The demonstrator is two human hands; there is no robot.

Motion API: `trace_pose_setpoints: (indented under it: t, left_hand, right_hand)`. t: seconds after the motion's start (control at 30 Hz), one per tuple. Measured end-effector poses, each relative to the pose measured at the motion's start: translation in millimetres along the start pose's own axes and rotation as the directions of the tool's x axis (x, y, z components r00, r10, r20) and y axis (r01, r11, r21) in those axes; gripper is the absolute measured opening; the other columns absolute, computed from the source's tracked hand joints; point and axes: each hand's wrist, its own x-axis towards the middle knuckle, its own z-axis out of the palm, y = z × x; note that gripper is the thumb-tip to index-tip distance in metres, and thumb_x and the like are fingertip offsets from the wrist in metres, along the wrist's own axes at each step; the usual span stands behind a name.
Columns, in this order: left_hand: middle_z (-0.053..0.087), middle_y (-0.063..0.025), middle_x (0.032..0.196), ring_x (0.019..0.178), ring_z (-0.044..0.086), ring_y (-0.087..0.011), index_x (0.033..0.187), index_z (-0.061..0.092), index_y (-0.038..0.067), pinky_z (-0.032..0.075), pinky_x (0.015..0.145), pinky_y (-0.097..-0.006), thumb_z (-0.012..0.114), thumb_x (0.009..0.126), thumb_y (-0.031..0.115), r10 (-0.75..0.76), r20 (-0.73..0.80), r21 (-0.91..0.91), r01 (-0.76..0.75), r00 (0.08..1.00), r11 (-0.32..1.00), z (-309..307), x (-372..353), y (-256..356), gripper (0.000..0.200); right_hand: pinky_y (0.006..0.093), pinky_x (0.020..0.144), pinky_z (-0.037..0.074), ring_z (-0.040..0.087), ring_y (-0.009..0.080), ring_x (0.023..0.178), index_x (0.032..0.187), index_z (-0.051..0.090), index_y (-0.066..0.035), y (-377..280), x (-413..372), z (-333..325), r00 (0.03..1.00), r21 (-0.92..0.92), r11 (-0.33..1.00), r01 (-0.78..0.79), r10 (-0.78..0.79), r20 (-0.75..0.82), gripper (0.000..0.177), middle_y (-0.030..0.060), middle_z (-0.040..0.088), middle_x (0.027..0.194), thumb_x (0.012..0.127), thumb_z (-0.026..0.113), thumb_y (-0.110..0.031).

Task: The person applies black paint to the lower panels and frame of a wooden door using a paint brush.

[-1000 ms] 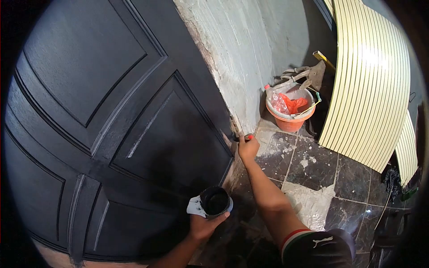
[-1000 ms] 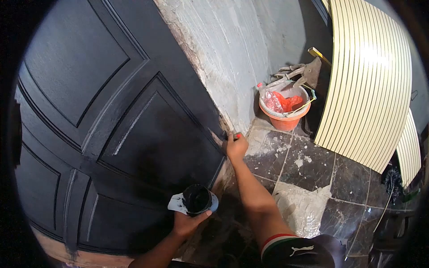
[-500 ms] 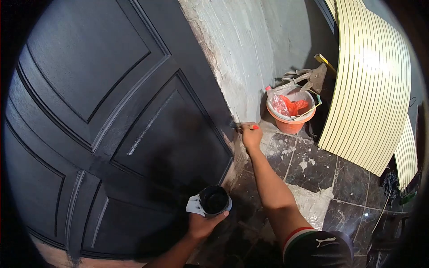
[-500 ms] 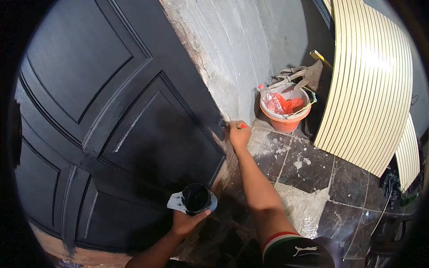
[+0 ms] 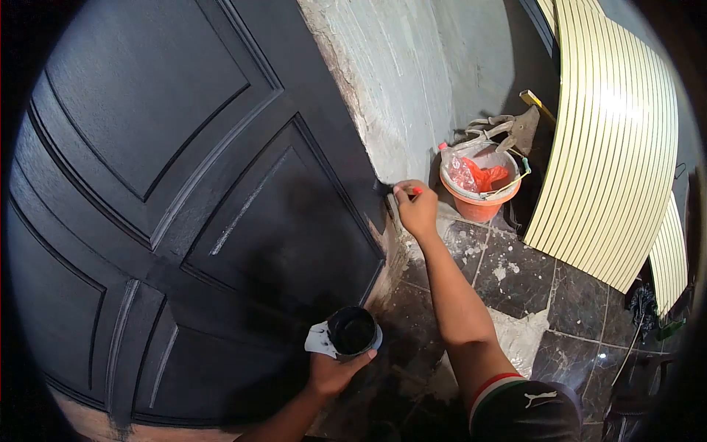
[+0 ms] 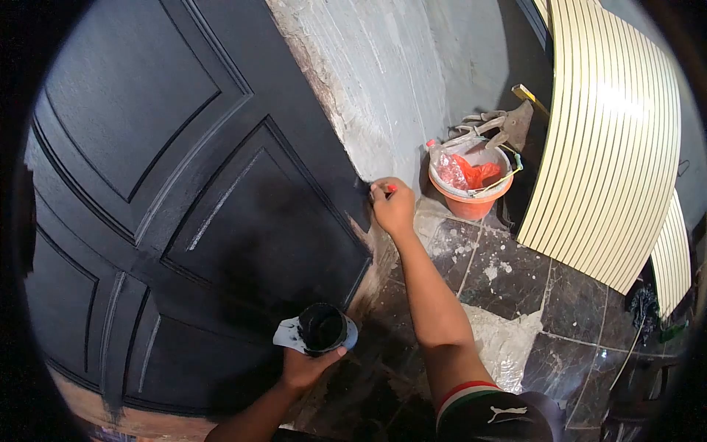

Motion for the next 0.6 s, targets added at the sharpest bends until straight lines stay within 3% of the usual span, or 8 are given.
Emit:
trace_pose_setpoints:
  t: [0.03,0.07,0.17,0.3,0.33,0.43,0.47,0.6]
  left_hand:
    - [0.069,-0.008,0.118,0.111,0.066,-0.0197,0.125,0.065,0.0,0.052,0.102,-0.0355,0.092,0.076,0.007,-0.002,-0.006,-0.007,0.002,1.0,1.0,0.4,0.4,1.2,0.056]
    - [0.069,-0.0078,0.118,0.111,0.066,-0.0192,0.124,0.065,0.0,0.052,0.102,-0.0353,0.092,0.076,0.007,0.001,-0.002,0.022,-0.001,1.0,1.0,0.2,-0.1,-0.5,0.056]
    - [0.069,-0.0073,0.117,0.11,0.066,-0.0181,0.123,0.066,0.0,0.052,0.101,-0.0349,0.092,0.076,0.007,0.0,-0.003,0.057,0.0,1.0,0.998,0.6,0.6,-3.2,0.055]
    - [0.07,-0.0069,0.116,0.109,0.066,-0.0177,0.122,0.067,0.001,0.053,0.1,-0.0349,0.091,0.077,0.008,0.004,-0.01,-0.026,-0.004,1.0,1.0,5.5,1.1,3.3,0.052]
    - [0.07,-0.0068,0.116,0.109,0.066,-0.0176,0.122,0.067,0.001,0.053,0.1,-0.0349,0.091,0.077,0.008,0.016,-0.004,-0.044,-0.017,1.0,0.999,4.3,2.0,3.7,0.051]
    - [0.07,-0.0065,0.116,0.109,0.066,-0.0175,0.122,0.066,0.001,0.052,0.1,-0.0347,0.091,0.077,0.005,0.005,0.013,-0.001,-0.005,1.0,1.0,1.3,1.6,1.4,0.052]
    - [0.07,-0.0065,0.117,0.11,0.066,-0.0174,0.122,0.066,0.001,0.052,0.101,-0.0347,0.091,0.077,0.005,-0.014,0.007,-0.006,0.014,1.0,1.0,3.0,1.5,0.8,0.052]
    - [0.069,-0.0064,0.118,0.111,0.066,-0.0175,0.123,0.065,0.001,0.052,0.101,-0.0348,0.091,0.076,0.002,-0.028,-0.007,-0.017,0.027,1.0,0.999,4.0,0.5,-1.0,0.053]
  right_hand:
    - [0.0316,0.072,0.052,0.07,0.0159,0.078,0.098,0.077,0.002,-8.5,-2.4,-3.5,0.998,0.042,0.998,0.041,-0.039,-0.041,0.016,0.016,0.076,0.086,0.09,0.079,-0.011]
    - [0.0304,0.076,0.052,0.069,0.0157,0.082,0.101,0.078,0.0,-11.9,-0.5,-3.2,0.998,0.279,0.96,-0.035,0.048,-0.041,0.015,0.0147,0.077,0.092,0.089,0.08,-0.009]
    - [0.0303,0.076,0.052,0.069,0.0155,0.08,0.103,0.079,-0.001,0.3,-7.9,-2.1,0.996,0.209,0.974,0.089,-0.093,0.012,0.014,0.013,0.077,0.09,0.09,0.079,-0.007]
    - [0.0357,0.075,0.055,0.074,0.0281,0.08,0.1,0.079,-0.003,42.4,-26.3,1.8,0.991,-0.071,0.994,0.086,-0.078,0.11,0.013,0.0181,0.076,0.09,0.089,0.079,-0.009]
    - [0.0376,0.077,0.056,0.074,0.0341,0.083,0.098,0.078,-0.002,27.8,-27.7,-0.9,0.992,0.001,0.992,0.127,-0.127,0.018,0.012,0.0194,0.075,0.092,0.087,0.078,-0.007]
    - [0.0379,0.076,0.055,0.073,0.0276,0.08,0.096,0.077,-0.001,-11.1,-23.6,0.2,0.946,0.076,0.946,0.316,-0.308,-0.103,0.009,0.0156,0.076,0.09,0.089,0.079,-0.007]
    - [0.0385,0.075,0.056,0.074,0.0311,0.081,0.096,0.077,0.0,-7.1,-24.8,3.5,0.946,0.062,0.944,0.324,-0.321,-0.042,0.01,0.0172,0.077,0.092,0.089,0.078,-0.007]
    - [0.0419,0.082,0.056,0.073,0.0377,0.089,0.097,0.078,-0.002,13.6,-38.5,6.7,0.985,-0.196,0.973,0.118,-0.091,0.144,0.01,0.0184,0.075,0.096,0.088,0.076,-0.006]
